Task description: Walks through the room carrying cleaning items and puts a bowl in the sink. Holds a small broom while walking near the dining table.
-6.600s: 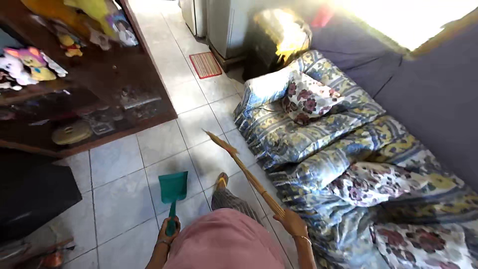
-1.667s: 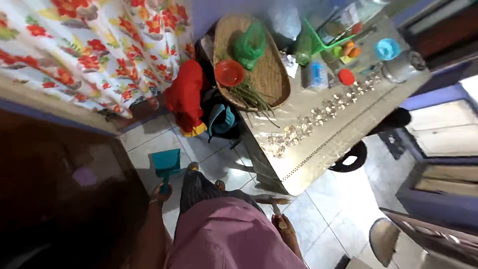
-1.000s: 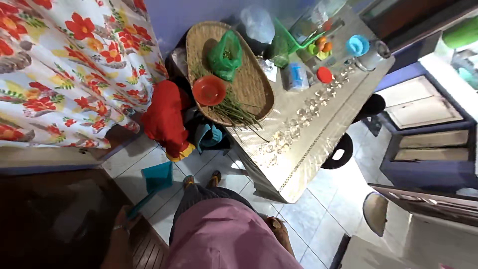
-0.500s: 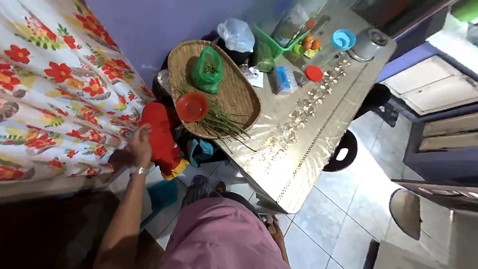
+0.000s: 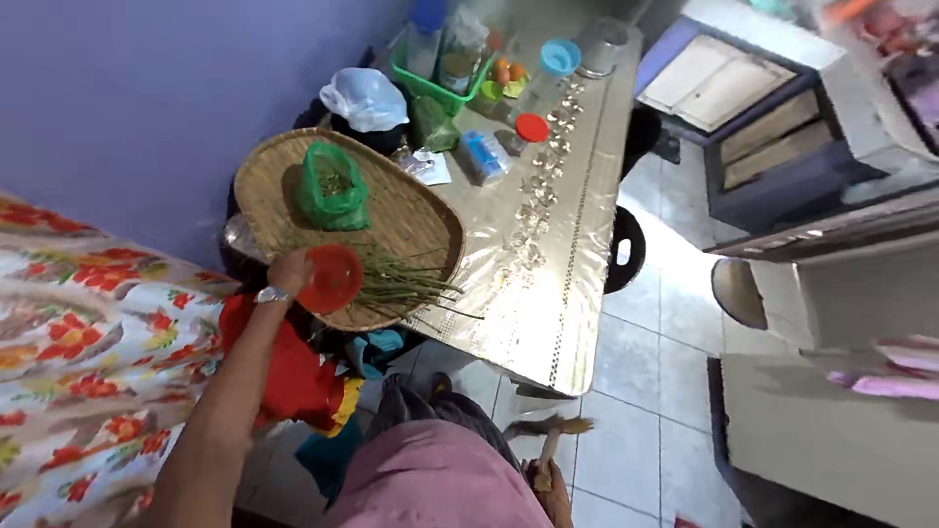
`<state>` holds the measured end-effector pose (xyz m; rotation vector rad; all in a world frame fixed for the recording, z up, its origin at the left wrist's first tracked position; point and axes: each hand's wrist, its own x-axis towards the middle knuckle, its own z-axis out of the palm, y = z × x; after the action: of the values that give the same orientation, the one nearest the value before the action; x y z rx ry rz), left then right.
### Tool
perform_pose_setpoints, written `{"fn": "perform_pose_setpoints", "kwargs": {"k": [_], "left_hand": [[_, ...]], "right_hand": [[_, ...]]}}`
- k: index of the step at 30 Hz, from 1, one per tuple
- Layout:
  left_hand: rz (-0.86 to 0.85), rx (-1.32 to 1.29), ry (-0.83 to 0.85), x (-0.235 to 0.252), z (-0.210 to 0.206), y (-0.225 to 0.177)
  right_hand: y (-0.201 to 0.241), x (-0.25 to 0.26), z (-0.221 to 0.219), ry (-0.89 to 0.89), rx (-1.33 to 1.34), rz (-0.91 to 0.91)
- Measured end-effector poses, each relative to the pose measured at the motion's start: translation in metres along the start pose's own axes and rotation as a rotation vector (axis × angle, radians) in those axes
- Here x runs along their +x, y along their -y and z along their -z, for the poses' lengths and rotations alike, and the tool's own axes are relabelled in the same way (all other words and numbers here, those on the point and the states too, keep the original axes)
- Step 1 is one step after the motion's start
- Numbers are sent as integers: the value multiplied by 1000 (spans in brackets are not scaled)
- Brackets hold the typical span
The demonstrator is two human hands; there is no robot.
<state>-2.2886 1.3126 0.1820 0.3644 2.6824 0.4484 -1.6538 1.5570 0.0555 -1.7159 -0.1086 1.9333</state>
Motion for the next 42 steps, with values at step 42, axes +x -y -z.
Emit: {"fn": "perform_pose_setpoints", "kwargs": {"k": [42], "left_hand": [[-157, -916, 738, -327, -365, -664]], "right_hand": [[390, 55, 189, 237, 371, -7]]}}
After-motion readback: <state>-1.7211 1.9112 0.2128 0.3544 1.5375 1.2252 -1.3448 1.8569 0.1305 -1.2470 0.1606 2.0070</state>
